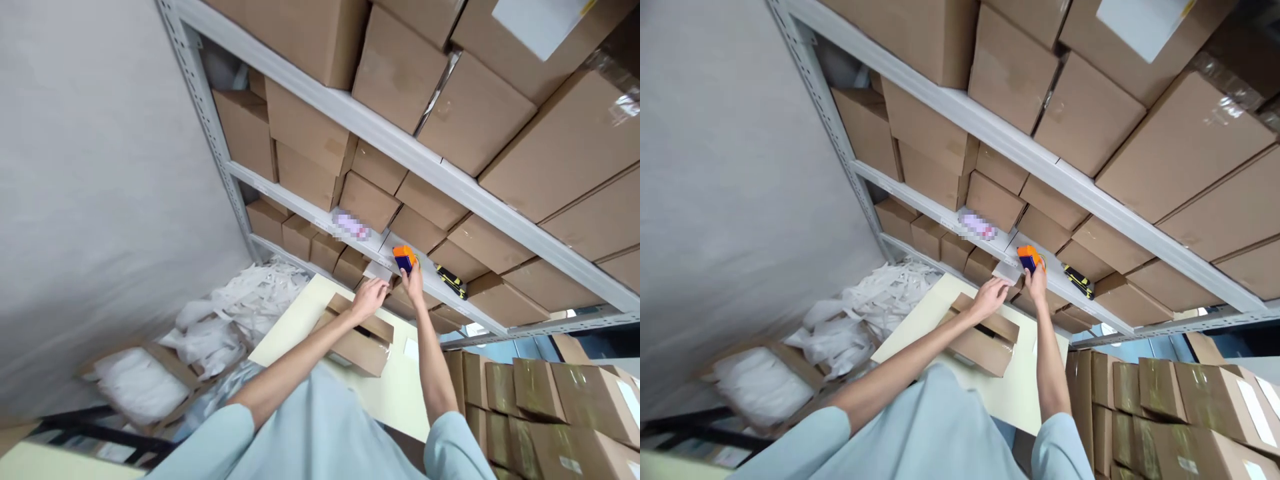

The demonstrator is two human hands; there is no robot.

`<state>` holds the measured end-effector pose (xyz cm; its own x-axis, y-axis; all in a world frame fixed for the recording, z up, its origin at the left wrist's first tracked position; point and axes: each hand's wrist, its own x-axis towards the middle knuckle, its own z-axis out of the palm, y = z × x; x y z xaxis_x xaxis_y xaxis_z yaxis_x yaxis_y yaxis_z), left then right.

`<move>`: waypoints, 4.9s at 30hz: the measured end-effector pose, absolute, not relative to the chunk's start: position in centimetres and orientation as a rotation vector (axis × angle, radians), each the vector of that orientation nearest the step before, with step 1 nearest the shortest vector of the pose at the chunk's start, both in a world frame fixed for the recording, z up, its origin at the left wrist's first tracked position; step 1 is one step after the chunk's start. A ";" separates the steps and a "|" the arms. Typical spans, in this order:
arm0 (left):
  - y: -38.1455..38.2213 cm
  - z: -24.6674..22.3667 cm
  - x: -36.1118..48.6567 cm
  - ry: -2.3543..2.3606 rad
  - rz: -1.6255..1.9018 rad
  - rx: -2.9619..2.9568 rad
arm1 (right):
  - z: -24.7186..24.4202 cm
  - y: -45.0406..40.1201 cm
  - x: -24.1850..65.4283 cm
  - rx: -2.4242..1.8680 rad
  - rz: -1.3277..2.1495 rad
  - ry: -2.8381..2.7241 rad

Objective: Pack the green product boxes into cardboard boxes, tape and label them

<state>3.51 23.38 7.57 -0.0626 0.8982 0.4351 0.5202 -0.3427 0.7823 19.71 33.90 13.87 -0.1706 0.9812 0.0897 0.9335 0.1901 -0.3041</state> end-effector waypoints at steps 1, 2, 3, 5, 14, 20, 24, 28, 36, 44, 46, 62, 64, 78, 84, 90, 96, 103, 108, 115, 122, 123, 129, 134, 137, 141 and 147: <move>22.3 7.4 3.0 1.497 1.413 1.742 | 13.0 32.0 19.5 -1.725 0.377 -2.140; 21.1 7.4 2.6 1.465 1.451 1.650 | 12.1 29.9 19.2 -1.599 0.526 -2.043; 19.8 7.5 2.2 1.430 1.486 1.576 | 11.3 27.7 18.9 -1.456 0.691 -1.908; 17.4 7.7 1.5 1.390 1.531 1.479 | 10.1 23.3 17.8 -1.248 0.951 -1.687; 12.0 8.4 -0.3 1.322 1.507 1.322 | 9.9 15.2 13.8 -1.227 1.184 -1.471; 11.3 11.9 -4.1 1.386 1.459 1.404 | 10.6 14.0 14.2 -1.225 1.136 -1.611; 12.2 16.9 -6.9 1.355 1.493 1.489 | 12.2 13.1 15.7 -1.230 1.106 -1.775; 13.4 19.8 -8.2 1.282 1.361 1.662 | 13.4 12.6 17.7 -1.230 1.021 -1.923; 13.0 21.4 -8.5 1.117 1.255 1.740 | 16.0 12.6 19.5 -1.143 0.834 -2.145; 13.0 21.8 -8.3 1.087 1.185 1.722 | 16.0 12.6 21.0 -1.088 0.646 -2.263; 12.9 21.8 -8.2 1.118 1.190 1.737 | 16.1 12.5 21.1 -1.066 0.636 -2.273; 10.9 22.2 -7.5 1.222 1.383 2.014 | 18.2 11.7 21.2 -1.002 0.257 -2.408; 10.1 22.1 -7.3 1.246 1.439 2.067 | 18.7 11.6 21.0 -1.002 0.195 -2.404; 8.1 18.2 -12.6 1.741 1.603 1.536 | 21.6 10.9 24.1 -1.384 0.771 -2.602; 9.8 9.5 -14.7 1.698 1.197 0.894 | 19.0 16.0 24.9 -1.561 1.538 -2.543; 11.2 3.5 -14.5 1.629 1.155 0.737 | 14.8 20.5 24.1 -1.569 1.913 -2.339; 12.9 -0.6 -14.1 1.581 1.089 0.619 | 10.6 22.5 24.2 -1.676 2.120 -2.217; 13.5 -3.9 -14.2 1.564 1.005 0.560 | 10.2 23.3 23.1 -1.656 2.290 -2.163; 14.2 -7.1 -14.4 1.539 0.946 0.524 | 10.0 23.7 22.4 -1.760 2.286 -2.139; 14.9 -9.5 -11.4 1.406 0.839 0.456 | 9.9 23.1 22.0 -1.800 2.211 -2.170; 14.4 -9.6 -11.1 1.634 0.783 0.605 | 10.2 22.4 22.0 -1.824 2.142 -2.222; 14.3 -9.2 -11.2 1.691 0.787 0.678 | 10.1 22.4 22.0 -1.814 2.142 -2.226; 13.8 -5.3 -9.0 1.752 0.807 1.017 | 9.7 22.9 22.3 -1.726 2.189 -2.246; 13.6 -4.4 -7.4 1.772 0.841 0.966 | 9.2 23.3 22.2 -1.640 2.288 -2.248; 13.6 -4.6 -7.1 1.797 0.872 0.868 | 9.0 23.6 22.0 -1.560 2.333 -2.285; 13.6 -4.9 -6.7 1.819 0.920 0.787 | 9.4 23.8 23.6 -1.527 2.305 -2.330; 13.7 -5.4 -6.3 1.883 0.896 0.746 | 13.8 23.3 35.1 -1.696 2.481 -2.169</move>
<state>-6.30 13.74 -5.42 -0.4190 0.7820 -0.4613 0.1351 0.5562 0.8200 35.07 23.28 13.81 -0.4587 0.1357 -0.8782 0.8522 -0.2128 -0.4780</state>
